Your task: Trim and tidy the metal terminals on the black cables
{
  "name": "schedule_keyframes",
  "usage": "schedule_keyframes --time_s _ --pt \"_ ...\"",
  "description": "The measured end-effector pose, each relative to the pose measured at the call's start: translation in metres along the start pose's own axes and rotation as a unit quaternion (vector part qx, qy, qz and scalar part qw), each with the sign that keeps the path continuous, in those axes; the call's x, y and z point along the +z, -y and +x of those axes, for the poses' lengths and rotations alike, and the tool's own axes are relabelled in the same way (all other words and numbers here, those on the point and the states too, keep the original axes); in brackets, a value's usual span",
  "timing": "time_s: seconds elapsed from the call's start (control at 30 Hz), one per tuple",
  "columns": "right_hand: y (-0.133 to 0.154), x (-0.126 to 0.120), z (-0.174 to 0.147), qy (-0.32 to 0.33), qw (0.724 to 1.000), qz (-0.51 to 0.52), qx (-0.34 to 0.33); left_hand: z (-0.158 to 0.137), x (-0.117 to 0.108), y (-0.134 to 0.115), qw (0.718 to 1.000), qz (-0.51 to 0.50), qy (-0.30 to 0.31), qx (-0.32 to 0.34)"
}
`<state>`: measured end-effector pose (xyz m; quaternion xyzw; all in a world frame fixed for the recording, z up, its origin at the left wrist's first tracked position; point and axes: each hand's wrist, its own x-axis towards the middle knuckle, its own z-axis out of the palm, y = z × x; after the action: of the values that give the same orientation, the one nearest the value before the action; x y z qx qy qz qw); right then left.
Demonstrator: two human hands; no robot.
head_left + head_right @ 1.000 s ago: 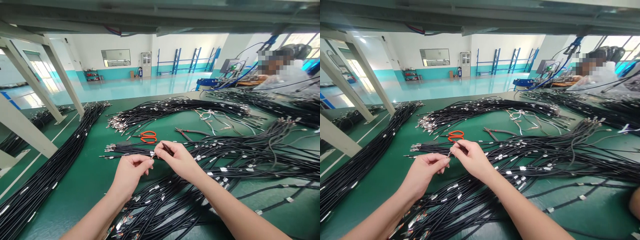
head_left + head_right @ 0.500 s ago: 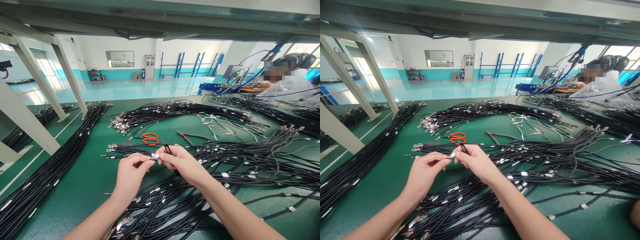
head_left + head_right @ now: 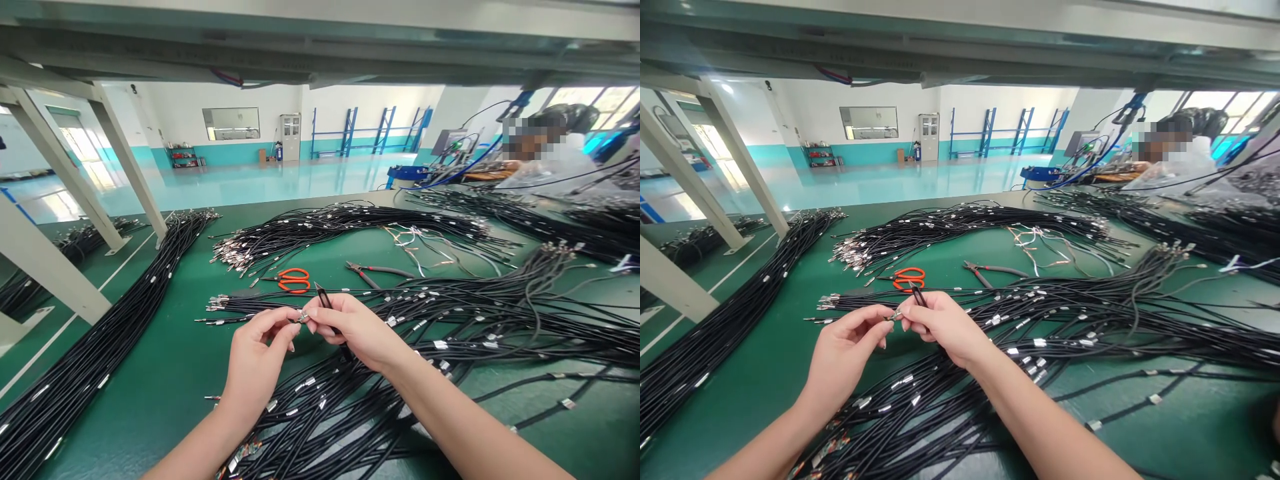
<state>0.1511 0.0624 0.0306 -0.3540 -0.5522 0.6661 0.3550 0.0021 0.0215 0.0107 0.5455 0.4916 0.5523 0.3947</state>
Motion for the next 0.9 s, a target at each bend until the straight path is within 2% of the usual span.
schedule_keyframes --time_s 0.17,0.27,0.4,0.5,0.57,0.63,0.7,0.73,0.77,0.83,0.9 --pt "0.001 0.003 -0.001 -0.012 1.000 0.000 -0.010 0.002 0.001 0.001 0.998 -0.046 -0.015 -0.038" --pt "0.001 0.003 -0.002 -0.024 0.999 -0.005 -0.023 0.004 0.000 0.002 0.997 -0.050 0.000 -0.056" --pt "0.002 -0.002 -0.001 -0.034 0.998 0.011 -0.041 0.010 -0.006 0.001 0.998 0.043 0.042 -0.035" --pt "0.006 -0.007 -0.001 -0.064 0.995 0.045 -0.069 0.016 -0.014 -0.003 0.982 0.153 0.112 0.009" --pt "0.008 -0.008 -0.002 -0.081 0.992 0.053 -0.084 0.018 -0.019 -0.005 0.971 0.187 0.149 0.018" --pt "0.010 -0.008 -0.003 -0.094 0.991 0.026 -0.096 0.021 -0.021 -0.006 0.974 0.164 0.158 -0.008" --pt "0.009 -0.008 -0.003 -0.113 0.982 -0.076 -0.128 0.023 -0.023 -0.007 0.983 0.112 0.138 -0.051" --pt "0.007 -0.008 -0.003 -0.126 0.967 -0.158 -0.156 0.025 -0.025 -0.007 0.988 0.081 0.118 -0.066" --pt "0.005 -0.009 -0.002 -0.136 0.940 -0.252 -0.186 0.027 -0.028 -0.009 0.992 0.051 0.090 -0.074" --pt "-0.001 -0.010 -0.001 -0.142 0.861 -0.429 -0.232 0.030 -0.036 -0.014 0.997 -0.007 0.030 -0.072" --pt "-0.008 -0.010 0.001 -0.129 0.793 -0.542 -0.248 0.032 -0.046 -0.021 0.995 -0.068 -0.020 -0.069"
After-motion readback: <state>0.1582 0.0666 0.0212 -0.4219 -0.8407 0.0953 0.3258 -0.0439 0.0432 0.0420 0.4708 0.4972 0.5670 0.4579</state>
